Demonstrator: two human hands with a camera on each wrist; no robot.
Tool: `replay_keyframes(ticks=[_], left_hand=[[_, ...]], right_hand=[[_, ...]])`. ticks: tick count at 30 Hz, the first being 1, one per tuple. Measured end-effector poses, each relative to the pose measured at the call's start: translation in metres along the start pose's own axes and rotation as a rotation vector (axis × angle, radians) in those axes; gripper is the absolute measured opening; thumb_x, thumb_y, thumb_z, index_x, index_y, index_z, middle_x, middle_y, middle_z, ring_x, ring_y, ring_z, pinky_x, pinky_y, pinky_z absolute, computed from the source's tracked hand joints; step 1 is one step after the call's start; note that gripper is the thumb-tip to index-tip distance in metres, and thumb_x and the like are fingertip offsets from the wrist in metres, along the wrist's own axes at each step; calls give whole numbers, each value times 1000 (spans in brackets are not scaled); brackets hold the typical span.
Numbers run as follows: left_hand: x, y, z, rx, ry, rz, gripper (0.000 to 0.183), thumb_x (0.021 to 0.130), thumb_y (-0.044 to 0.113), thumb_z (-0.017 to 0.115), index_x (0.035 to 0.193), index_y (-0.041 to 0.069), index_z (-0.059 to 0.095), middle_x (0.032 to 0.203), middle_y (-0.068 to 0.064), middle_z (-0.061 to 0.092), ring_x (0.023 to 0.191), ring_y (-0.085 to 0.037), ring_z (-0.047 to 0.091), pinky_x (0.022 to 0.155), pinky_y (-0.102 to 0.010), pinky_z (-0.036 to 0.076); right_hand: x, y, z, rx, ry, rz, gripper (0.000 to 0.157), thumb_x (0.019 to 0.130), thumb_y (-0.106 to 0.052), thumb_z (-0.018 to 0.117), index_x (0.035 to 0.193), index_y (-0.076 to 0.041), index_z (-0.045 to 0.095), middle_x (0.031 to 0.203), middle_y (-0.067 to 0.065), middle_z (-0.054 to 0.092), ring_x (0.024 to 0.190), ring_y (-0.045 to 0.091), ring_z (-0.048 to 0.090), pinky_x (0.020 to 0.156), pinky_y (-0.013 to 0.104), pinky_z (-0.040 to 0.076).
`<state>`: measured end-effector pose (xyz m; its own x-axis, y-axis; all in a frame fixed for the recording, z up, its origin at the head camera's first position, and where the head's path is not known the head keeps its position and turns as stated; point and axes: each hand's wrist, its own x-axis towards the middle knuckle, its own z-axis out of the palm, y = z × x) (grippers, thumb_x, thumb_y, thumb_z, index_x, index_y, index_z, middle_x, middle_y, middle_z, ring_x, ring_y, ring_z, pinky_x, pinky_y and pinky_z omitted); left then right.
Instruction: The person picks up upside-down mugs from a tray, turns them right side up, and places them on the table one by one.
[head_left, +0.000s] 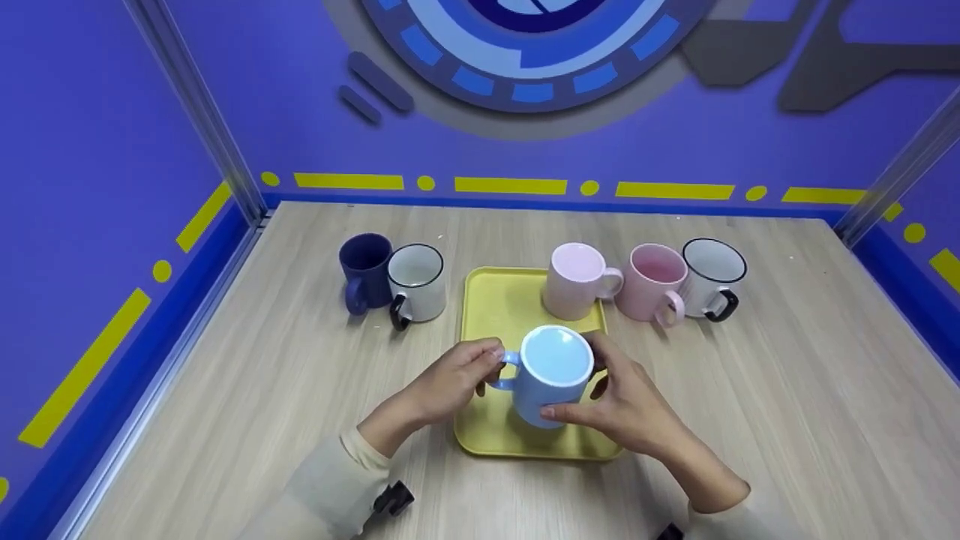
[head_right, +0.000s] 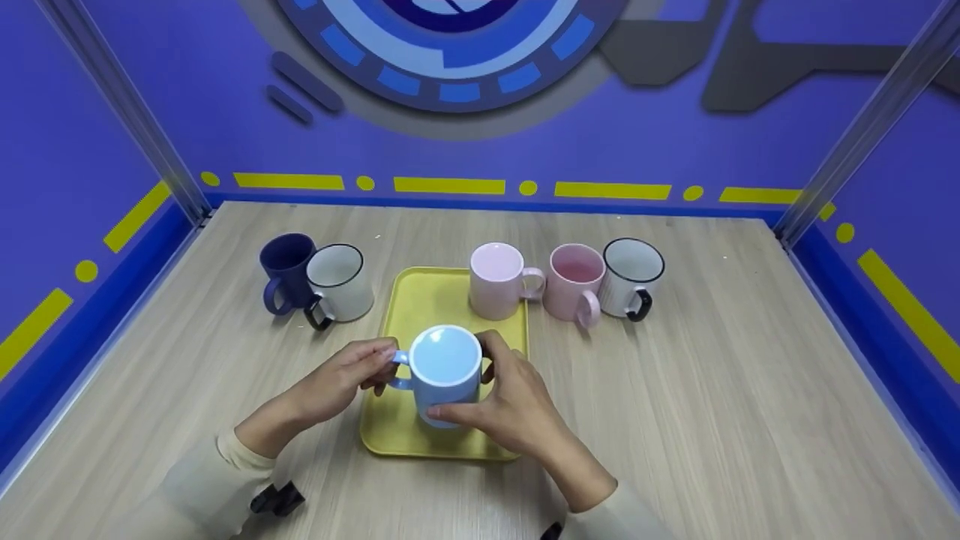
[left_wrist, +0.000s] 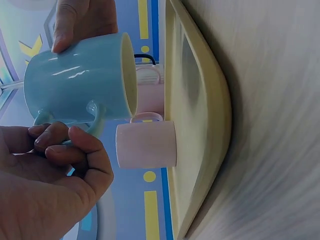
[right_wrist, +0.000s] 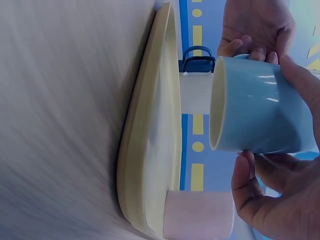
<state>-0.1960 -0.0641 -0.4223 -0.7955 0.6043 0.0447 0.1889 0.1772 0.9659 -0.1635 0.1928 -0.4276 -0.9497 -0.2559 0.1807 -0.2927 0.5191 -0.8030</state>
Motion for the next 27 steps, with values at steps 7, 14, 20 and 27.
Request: replay_keyframes(ticks=[7, 14, 20, 27], left_hand=[[-1, 0, 0, -1, 9, 3, 35, 112, 14, 33, 85, -6, 44, 80, -1, 42, 80, -15, 46, 71, -27, 43], [-2, -1, 2, 19, 20, -12, 35, 112, 16, 34, 87, -6, 46, 81, 0, 43, 81, -17, 46, 71, -27, 44], [-5, 0, 3, 67, 55, -27, 35, 113, 20, 38, 90, -3, 52, 80, 1, 46, 77, -16, 45, 67, -23, 38], [-8, -1, 2, 112, 123, -37, 28, 111, 25, 46, 103, 3, 62, 93, -9, 61, 78, -13, 53, 69, -23, 42]], right_hand=[[1, 0, 1, -11, -5, -20, 92, 62, -43, 100, 139, -18, 56, 123, -6, 70, 103, 15, 65, 75, 31, 57], [2, 2, 2, -2, -32, -23, 92, 63, -45, 99, 142, -22, 58, 124, -9, 70, 104, 14, 65, 77, 37, 59], [1, 3, 2, 6, -31, -17, 91, 62, -46, 99, 141, -26, 58, 125, -9, 69, 103, 15, 64, 76, 38, 59], [2, 3, 1, 5, -22, -13, 90, 63, -46, 99, 140, -29, 57, 124, -10, 69, 101, 16, 63, 71, 33, 57]])
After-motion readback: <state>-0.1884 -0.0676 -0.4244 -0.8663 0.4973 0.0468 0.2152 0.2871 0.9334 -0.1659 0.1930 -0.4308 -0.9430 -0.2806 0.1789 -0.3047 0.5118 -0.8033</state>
